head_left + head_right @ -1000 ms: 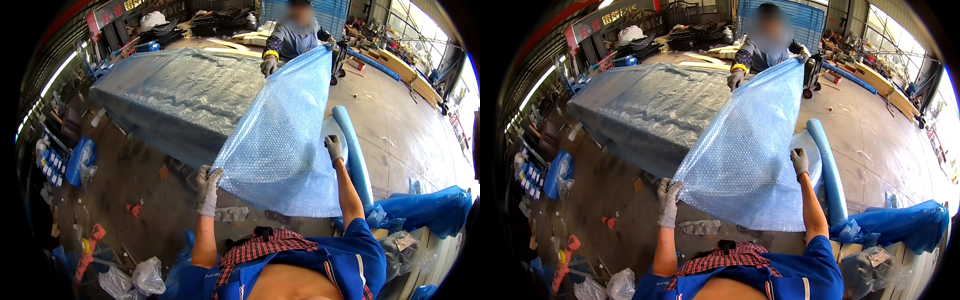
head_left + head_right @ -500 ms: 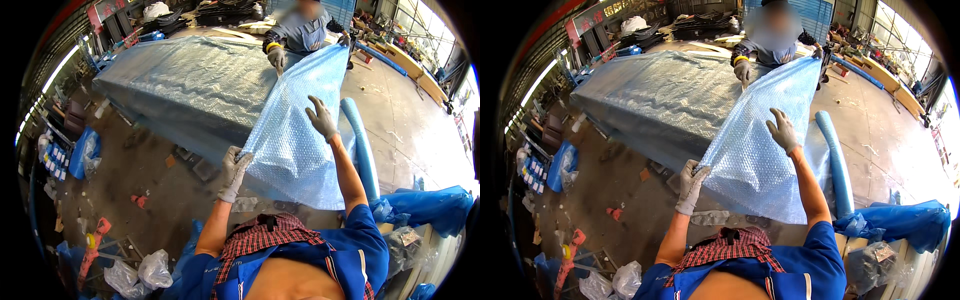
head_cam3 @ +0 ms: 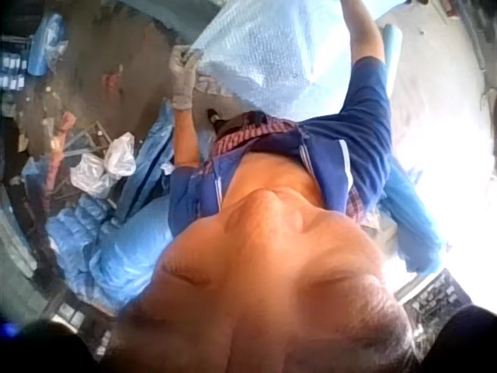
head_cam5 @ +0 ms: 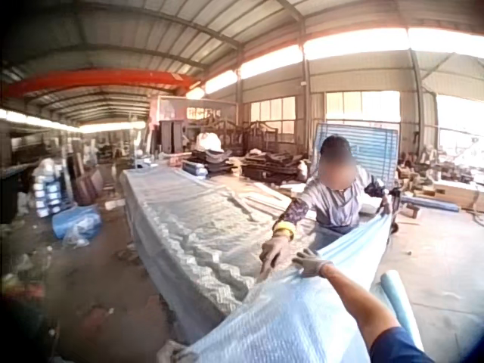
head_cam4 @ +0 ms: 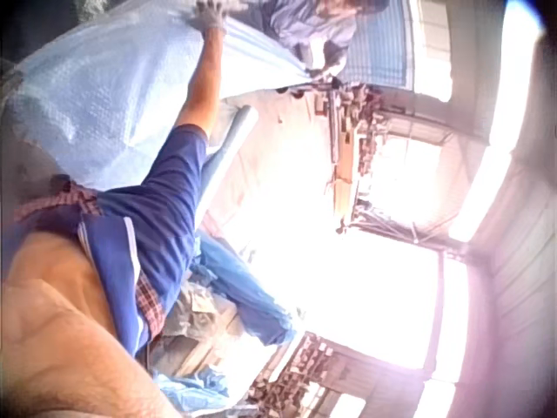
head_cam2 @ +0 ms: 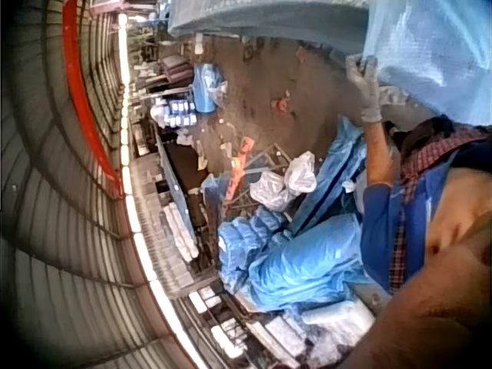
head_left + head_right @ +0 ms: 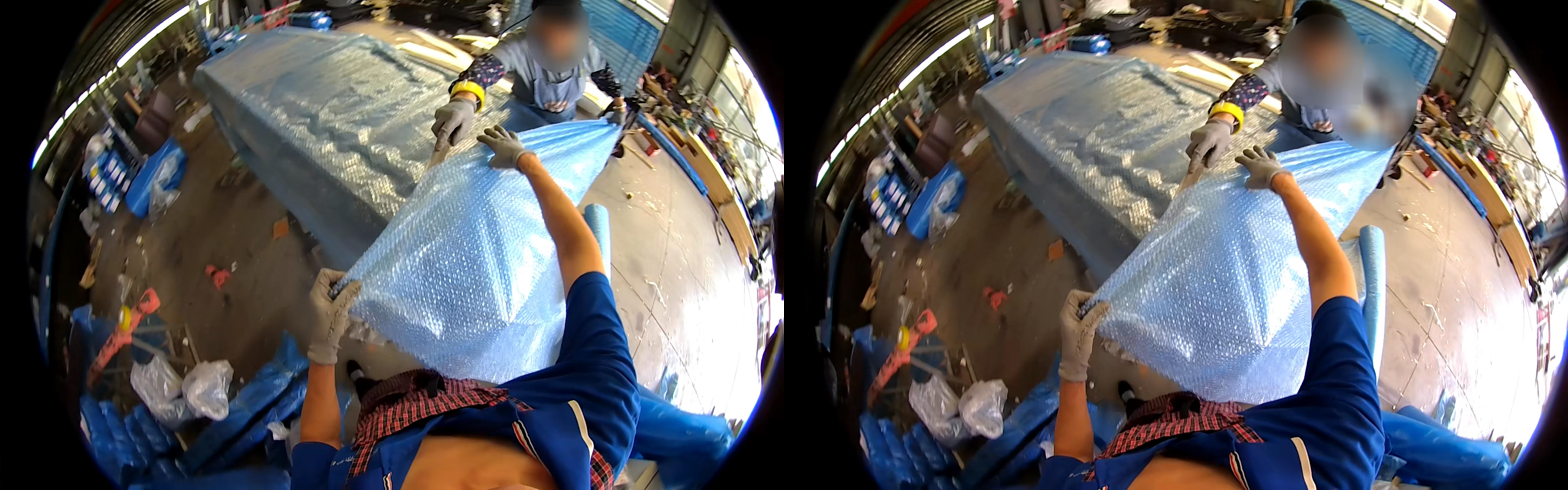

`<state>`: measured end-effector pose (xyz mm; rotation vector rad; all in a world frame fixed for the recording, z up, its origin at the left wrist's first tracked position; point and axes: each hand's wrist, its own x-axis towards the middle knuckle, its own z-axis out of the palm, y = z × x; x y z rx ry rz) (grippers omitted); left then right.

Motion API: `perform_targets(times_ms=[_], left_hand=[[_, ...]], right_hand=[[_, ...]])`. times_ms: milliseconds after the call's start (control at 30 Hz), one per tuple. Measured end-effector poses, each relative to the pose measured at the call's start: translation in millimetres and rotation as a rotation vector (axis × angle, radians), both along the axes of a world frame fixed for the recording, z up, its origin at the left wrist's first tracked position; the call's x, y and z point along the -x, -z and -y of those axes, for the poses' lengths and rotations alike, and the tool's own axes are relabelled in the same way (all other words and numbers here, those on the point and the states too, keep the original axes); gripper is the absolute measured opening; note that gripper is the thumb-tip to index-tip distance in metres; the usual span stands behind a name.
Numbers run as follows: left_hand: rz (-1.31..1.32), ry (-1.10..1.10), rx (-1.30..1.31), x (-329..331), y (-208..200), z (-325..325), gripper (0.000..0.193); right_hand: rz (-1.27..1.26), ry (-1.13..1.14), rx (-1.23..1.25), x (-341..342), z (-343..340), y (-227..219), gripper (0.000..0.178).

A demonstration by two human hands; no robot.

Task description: The person wraps a large rectangular furniture item with bubble wrap and secures it with yellow tape. They unfold the bubble wrap, cover the item, fold edges, and apply tape to seal the package.

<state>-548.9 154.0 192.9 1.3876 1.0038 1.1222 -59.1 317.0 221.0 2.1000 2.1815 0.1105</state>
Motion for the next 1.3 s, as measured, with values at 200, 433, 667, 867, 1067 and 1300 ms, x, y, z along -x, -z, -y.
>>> perform_targets(times_ms=[200, 433, 667, 867, 1067, 1300], left_hand=[[-0.141, -0.166, -0.088, -27, 6, -4, 0.021], [-0.176, -0.11, -0.192, -54, 66, 12, 0.029], [0.264, 0.038, 0.19, -108, 83, 30, 0.023], [0.198, -0.122, 0.215, -89, 102, 38, 0.02], [0.303, -0.139, 0.121, -86, 95, 44, 0.019], [0.316, -0.054, 0.112, -78, 109, 43, 0.024]], right_hand=[[-0.164, 0.073, 0.008, -33, -3, 19, 0.04], [-0.163, 0.119, -0.223, -39, 18, 17, 0.036], [-0.349, -0.346, -0.403, 44, 47, -55, 0.036], [0.13, -0.916, -0.293, 144, 12, -62, 0.04], [0.206, -0.968, 0.087, 131, -45, -27, 0.02], [0.072, -1.123, 0.333, 152, -59, -63, 0.027]])
